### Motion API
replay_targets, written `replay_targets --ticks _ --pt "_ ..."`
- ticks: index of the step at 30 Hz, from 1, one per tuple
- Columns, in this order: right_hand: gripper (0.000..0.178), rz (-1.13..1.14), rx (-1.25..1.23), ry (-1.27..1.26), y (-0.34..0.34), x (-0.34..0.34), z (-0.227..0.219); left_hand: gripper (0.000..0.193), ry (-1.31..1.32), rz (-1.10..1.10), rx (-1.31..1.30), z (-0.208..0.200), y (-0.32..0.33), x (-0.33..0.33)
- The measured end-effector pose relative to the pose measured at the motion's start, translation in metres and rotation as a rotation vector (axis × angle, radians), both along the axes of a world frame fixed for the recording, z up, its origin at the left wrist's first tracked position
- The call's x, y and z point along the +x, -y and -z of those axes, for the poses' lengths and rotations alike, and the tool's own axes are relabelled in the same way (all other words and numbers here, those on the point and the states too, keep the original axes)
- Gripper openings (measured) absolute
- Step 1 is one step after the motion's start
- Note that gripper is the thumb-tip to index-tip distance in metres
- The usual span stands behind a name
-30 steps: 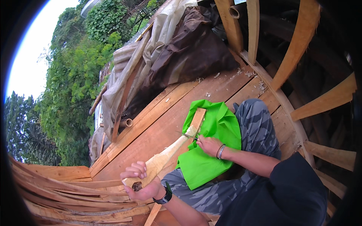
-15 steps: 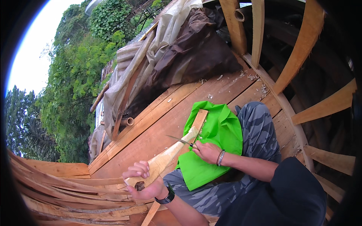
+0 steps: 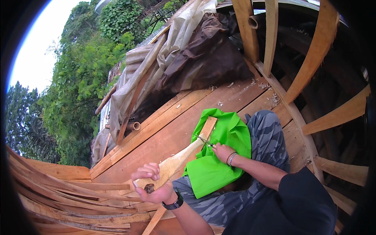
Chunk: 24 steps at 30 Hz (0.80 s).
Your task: The person is carving a wooden handle using a knife. They hold the handle in their left hand and use the knife in their right hand to shave off thin strips of wood. The carving is performed over a bright green cloth placed on the wooden floor.
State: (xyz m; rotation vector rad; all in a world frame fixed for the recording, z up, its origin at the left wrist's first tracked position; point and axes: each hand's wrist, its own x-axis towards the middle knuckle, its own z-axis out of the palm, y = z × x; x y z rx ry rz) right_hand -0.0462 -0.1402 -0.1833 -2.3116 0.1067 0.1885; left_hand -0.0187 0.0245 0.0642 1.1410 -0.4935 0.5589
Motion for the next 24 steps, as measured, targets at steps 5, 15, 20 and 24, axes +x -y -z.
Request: replay_targets --ticks 5,15,20,24 --pt "0.037 -0.166 0.067 -0.051 -0.019 -0.007 -0.071 0.039 -0.021 -0.061 -0.054 0.008 -0.013 -0.002" --pt "0.041 0.017 -0.118 -0.148 -0.011 0.015 0.012 0.038 -0.007 -0.023 -0.031 0.003 -0.006 -0.004" --pt "0.043 0.018 -0.056 -0.225 -0.006 0.023 0.014 0.037 0.001 0.003 0.003 0.003 -0.008 -0.004" --pt "0.046 -0.097 0.054 -0.289 0.014 0.040 0.030 0.037 -0.024 0.026 -0.017 0.002 -0.015 0.001"
